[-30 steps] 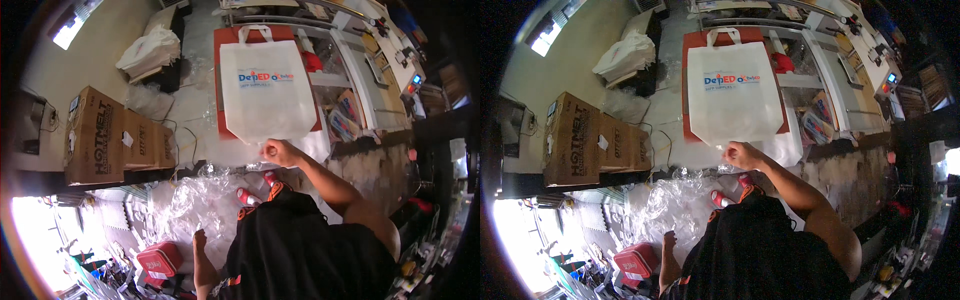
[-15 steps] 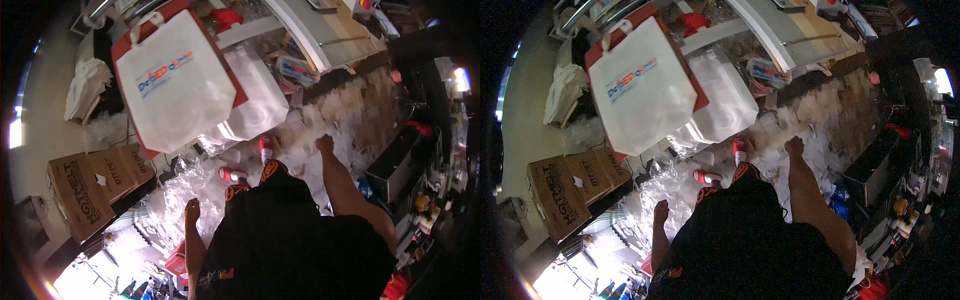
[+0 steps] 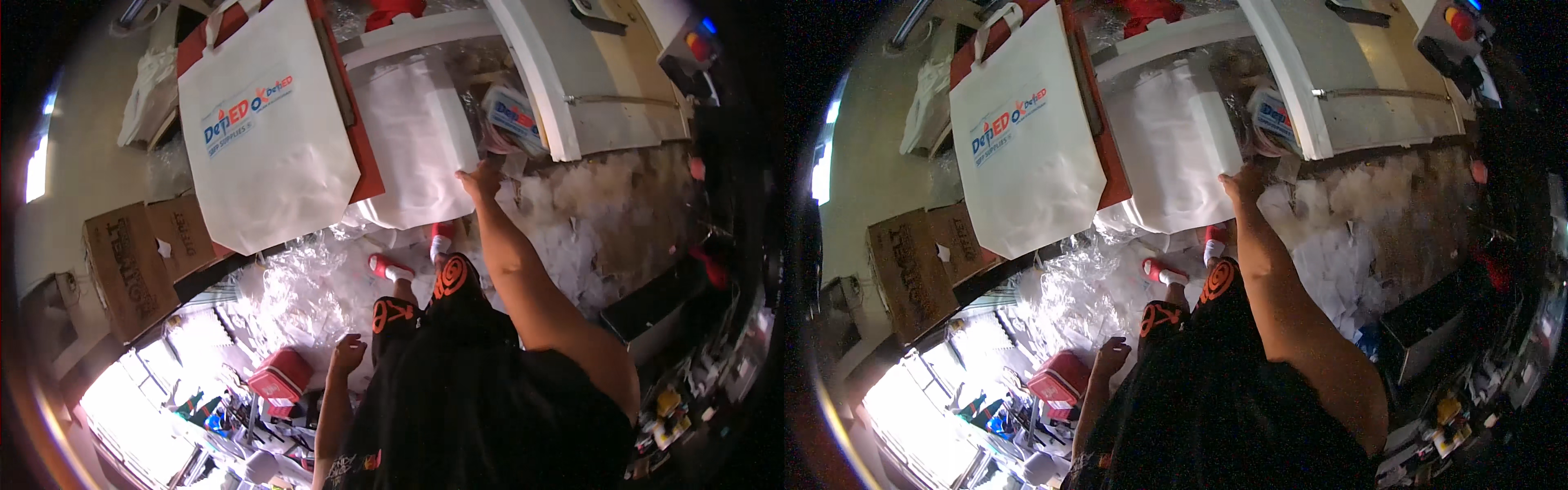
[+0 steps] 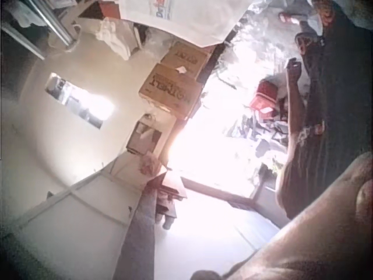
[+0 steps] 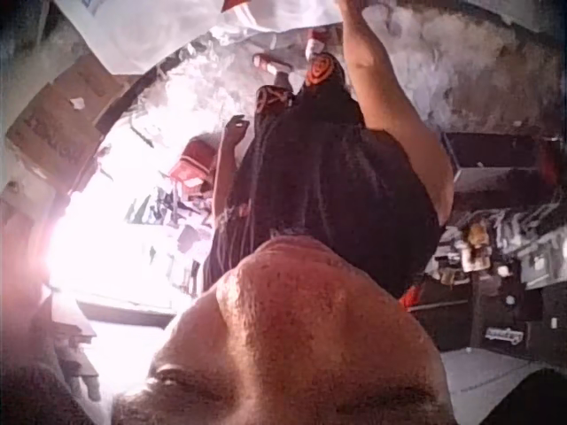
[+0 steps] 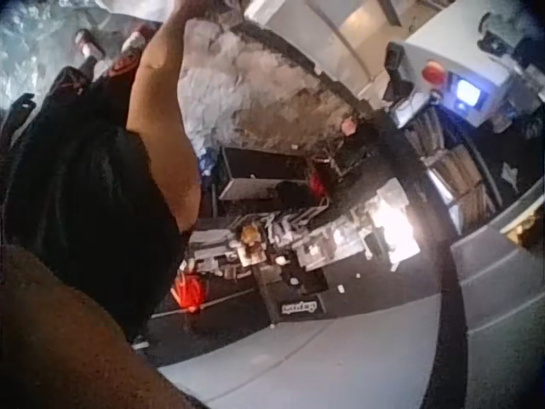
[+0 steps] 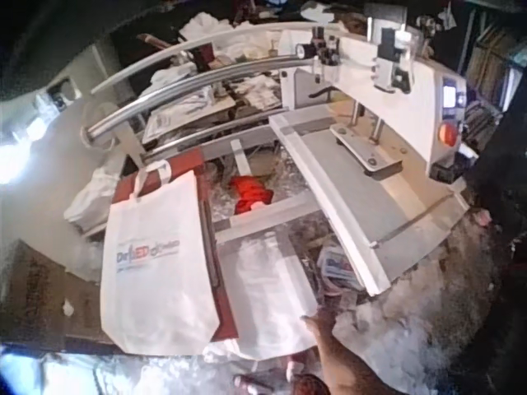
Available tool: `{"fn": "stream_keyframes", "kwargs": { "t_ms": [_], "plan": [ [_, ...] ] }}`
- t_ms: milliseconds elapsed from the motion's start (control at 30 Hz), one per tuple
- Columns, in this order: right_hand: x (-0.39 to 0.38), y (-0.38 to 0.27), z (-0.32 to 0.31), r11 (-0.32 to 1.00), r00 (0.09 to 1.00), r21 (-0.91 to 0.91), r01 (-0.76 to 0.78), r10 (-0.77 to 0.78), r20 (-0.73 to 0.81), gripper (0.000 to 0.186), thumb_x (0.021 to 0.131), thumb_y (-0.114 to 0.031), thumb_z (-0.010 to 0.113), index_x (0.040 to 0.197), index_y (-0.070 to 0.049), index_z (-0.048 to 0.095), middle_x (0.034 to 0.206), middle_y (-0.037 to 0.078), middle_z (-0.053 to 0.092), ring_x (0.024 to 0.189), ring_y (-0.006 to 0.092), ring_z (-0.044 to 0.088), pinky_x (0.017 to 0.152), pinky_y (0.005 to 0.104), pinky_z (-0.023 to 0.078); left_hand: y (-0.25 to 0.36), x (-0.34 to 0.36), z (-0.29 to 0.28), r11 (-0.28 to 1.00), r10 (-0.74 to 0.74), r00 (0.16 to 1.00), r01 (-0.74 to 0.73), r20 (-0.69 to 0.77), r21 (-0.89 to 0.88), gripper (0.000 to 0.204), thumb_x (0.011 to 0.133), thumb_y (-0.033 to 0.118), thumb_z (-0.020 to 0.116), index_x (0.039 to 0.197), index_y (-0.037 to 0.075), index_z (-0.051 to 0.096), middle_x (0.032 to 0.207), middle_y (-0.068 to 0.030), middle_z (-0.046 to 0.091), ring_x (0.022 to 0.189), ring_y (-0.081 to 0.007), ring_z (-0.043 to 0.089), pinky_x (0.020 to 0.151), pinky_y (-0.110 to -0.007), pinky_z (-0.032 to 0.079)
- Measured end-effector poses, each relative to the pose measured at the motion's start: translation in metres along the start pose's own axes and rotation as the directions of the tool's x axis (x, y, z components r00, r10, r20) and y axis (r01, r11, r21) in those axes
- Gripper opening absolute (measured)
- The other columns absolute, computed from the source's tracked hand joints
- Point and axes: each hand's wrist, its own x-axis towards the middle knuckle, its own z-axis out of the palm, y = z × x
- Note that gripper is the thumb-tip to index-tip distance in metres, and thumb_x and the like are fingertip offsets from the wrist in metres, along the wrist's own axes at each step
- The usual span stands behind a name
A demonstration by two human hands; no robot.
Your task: The person heat-presses graphics onto tote bags by repeatedly placing each bag on the machine platen, positioning a transfer sheet over it, and operating the heat press.
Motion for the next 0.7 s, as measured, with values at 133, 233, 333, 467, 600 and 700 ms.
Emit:
{"fn": "stream_keyframes", "kwargs": {
  "t_ms": [133, 233, 333, 467, 600, 700],
  "plan": [
    [0.010, 0.013, -0.002, 0.992, 0.999, 0.128, -0.003, 0.008, -0.042, 0.076, 0.060, -0.044, 0.087, 0.115, 0.001, 0.060, 0.118, 0.024, 0.061, 0.108, 0.0410, 0.061, 0.090, 0.0487, 0.051, 0.023, 0.000, 0.008, 0.998, 0.013, 1.000, -0.011, -0.026, 0.057, 0.041, 0.080, 0.027, 0.071, 0.114, 0.004, 0.065, 0.098, -0.0150, 0.072, 0.095, -0.0299, 0.069, 0.083, -0.041, 0.055],
    [0.016, 0.020, -0.002, 0.988, 0.999, 0.146, 0.046, -0.048, 0.007, 0.071, 0.060, -0.042, 0.085, 0.110, 0.004, 0.062, 0.107, 0.025, 0.065, 0.102, 0.0419, 0.063, 0.087, 0.0465, 0.051, 0.031, 0.018, 0.010, 0.999, 0.045, 0.998, -0.044, -0.052, 0.013, 0.039, 0.079, 0.027, 0.071, 0.111, 0.005, 0.066, 0.095, -0.0150, 0.071, 0.094, -0.0309, 0.069, 0.082, -0.042, 0.055],
    [0.018, 0.026, -0.011, 0.911, 0.977, 0.354, 0.210, -0.185, -0.104, 0.062, 0.063, -0.039, 0.082, 0.103, 0.005, 0.064, 0.098, 0.026, 0.068, 0.094, 0.0420, 0.065, 0.083, 0.0456, 0.050, 0.052, 0.034, 0.008, 0.988, 0.146, 0.984, -0.139, -0.106, 0.068, 0.038, 0.078, 0.027, 0.072, 0.108, 0.005, 0.067, 0.090, -0.0148, 0.070, 0.088, -0.0306, 0.068, 0.080, -0.042, 0.055],
    [0.003, 0.027, -0.046, 0.818, 0.966, 0.556, 0.146, -0.240, 0.100, 0.046, 0.073, -0.034, 0.073, 0.096, 0.005, 0.065, 0.096, 0.025, 0.068, 0.090, 0.0393, 0.066, 0.080, 0.0442, 0.049, 0.082, 0.057, 0.012, 0.979, 0.186, 0.963, -0.199, -0.195, -0.051, 0.039, 0.077, 0.032, 0.077, 0.103, 0.004, 0.068, 0.080, -0.0134, 0.068, 0.078, -0.0284, 0.067, 0.073, -0.038, 0.054],
    [-0.006, 0.043, -0.075, 0.814, 0.945, 0.547, 0.198, -0.306, 0.114, 0.042, 0.078, -0.026, 0.069, 0.106, 0.005, 0.063, 0.100, 0.020, 0.069, 0.094, 0.0326, 0.066, 0.082, 0.0419, 0.049, 0.130, 0.088, 0.014, 0.967, 0.185, 0.954, -0.220, -0.237, -0.129, 0.039, 0.082, 0.031, 0.076, 0.107, 0.002, 0.067, 0.090, -0.0107, 0.069, 0.084, -0.0187, 0.065, 0.076, -0.034, 0.053],
    [-0.039, 0.037, -0.117, 0.603, 0.876, 0.789, -0.121, -0.310, 0.371, 0.038, 0.084, -0.018, 0.063, 0.116, 0.003, 0.060, 0.109, 0.016, 0.067, 0.098, 0.0283, 0.065, 0.083, 0.0405, 0.051, 0.117, 0.138, 0.043, 0.890, 0.192, 0.927, -0.303, -0.321, -0.342, 0.046, 0.081, 0.037, 0.077, 0.111, 0.004, 0.063, 0.102, -0.0151, 0.070, 0.093, -0.0299, 0.068, 0.077, -0.040, 0.055]
  ]
}}
